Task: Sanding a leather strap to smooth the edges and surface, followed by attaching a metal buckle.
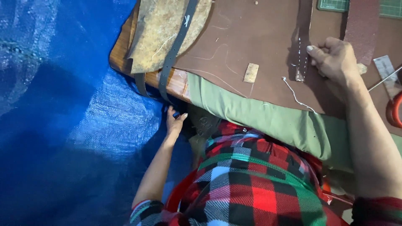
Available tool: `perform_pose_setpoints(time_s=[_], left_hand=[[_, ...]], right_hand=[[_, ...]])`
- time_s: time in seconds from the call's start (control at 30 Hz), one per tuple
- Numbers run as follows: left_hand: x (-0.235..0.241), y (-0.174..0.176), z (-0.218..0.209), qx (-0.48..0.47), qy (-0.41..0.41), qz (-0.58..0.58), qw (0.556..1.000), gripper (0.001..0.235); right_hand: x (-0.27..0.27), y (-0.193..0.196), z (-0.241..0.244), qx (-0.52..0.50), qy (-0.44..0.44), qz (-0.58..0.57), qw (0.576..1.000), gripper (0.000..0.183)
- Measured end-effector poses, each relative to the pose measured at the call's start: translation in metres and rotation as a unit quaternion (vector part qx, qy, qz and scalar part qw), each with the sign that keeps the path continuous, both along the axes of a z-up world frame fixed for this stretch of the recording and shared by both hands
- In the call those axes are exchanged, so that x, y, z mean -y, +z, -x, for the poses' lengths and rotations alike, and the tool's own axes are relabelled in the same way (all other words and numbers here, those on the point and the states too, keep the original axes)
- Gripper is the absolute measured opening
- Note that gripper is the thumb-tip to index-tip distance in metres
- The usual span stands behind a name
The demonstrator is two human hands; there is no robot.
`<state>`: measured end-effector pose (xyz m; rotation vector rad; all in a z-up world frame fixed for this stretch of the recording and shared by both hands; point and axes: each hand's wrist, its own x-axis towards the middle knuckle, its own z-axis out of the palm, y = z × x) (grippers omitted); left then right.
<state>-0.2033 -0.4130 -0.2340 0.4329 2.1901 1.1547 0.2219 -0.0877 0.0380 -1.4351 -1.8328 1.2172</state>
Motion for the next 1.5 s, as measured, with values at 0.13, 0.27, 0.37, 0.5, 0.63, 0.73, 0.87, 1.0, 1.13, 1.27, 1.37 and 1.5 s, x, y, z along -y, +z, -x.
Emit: perform_pose_setpoints(time_s=[0.13, 0.27, 0.37, 0.5, 0.63, 0.73, 0.87, 1.0, 1.13, 1.27, 1.37, 1.5], left_hand=[[0.0, 0.0, 0.006, 0.037, -0.05, -0.009, 0.998, 0.09], [0.011, 0.013, -0.004, -0.001, -0.132, -0.015, 0.991, 0.033], [0.024, 0.05, -0.021, -0.005, -0.172, 0.014, 0.985, 0.028], [0.049, 0.004, -0.006, -0.086, -0.205, 0.033, 0.975, 0.035], [0.055, -0.048, 0.022, -0.014, -0.117, 0.035, 0.992, 0.035], [0.059, -0.03, 0.027, -0.076, -0.079, 0.026, 0.994, 0.03], [0.064, -0.026, 0.033, -0.108, -0.08, 0.078, 0.988, 0.032], [0.063, -0.025, 0.025, -0.093, -0.099, 0.115, 0.984, 0.034], [0.06, -0.019, 0.019, -0.08, -0.112, 0.125, 0.983, 0.042], [0.068, -0.022, 0.019, -0.115, -0.11, 0.093, 0.983, 0.033], [0.076, -0.026, 0.022, -0.133, -0.115, 0.097, 0.98, 0.032], [0.081, -0.025, 0.021, -0.171, -0.111, 0.098, 0.974, 0.027]], right_hand=[[0.014, 0.018, 0.007, -0.018, -0.027, 0.012, 0.999, 0.021], [0.0, 0.003, -0.001, 0.03, -0.01, -0.027, 0.999, 0.024], [-0.009, -0.009, -0.006, 0.06, 0.009, -0.057, 0.997, 0.023], [-0.006, -0.008, -0.002, 0.036, -0.007, -0.027, 0.999, 0.021], [-0.02, -0.034, -0.009, 0.054, 0.006, -0.079, 0.995, 0.02], [-0.021, -0.036, -0.009, 0.03, 0.01, -0.083, 0.996, 0.018], [-0.03, -0.045, -0.011, 0.06, 0.01, -0.075, 0.995, 0.019], [-0.024, -0.039, -0.009, 0.067, 0.005, -0.084, 0.994, 0.02], [-0.031, -0.05, -0.007, 0.103, 0.004, -0.097, 0.99, 0.025], [-0.021, -0.036, 0.003, 0.203, -0.008, -0.096, 0.974, 0.034], [-0.02, -0.032, 0.008, 0.213, -0.027, -0.081, 0.973, 0.03], [-0.027, -0.037, 0.001, 0.178, -0.03, -0.056, 0.982, 0.032]])
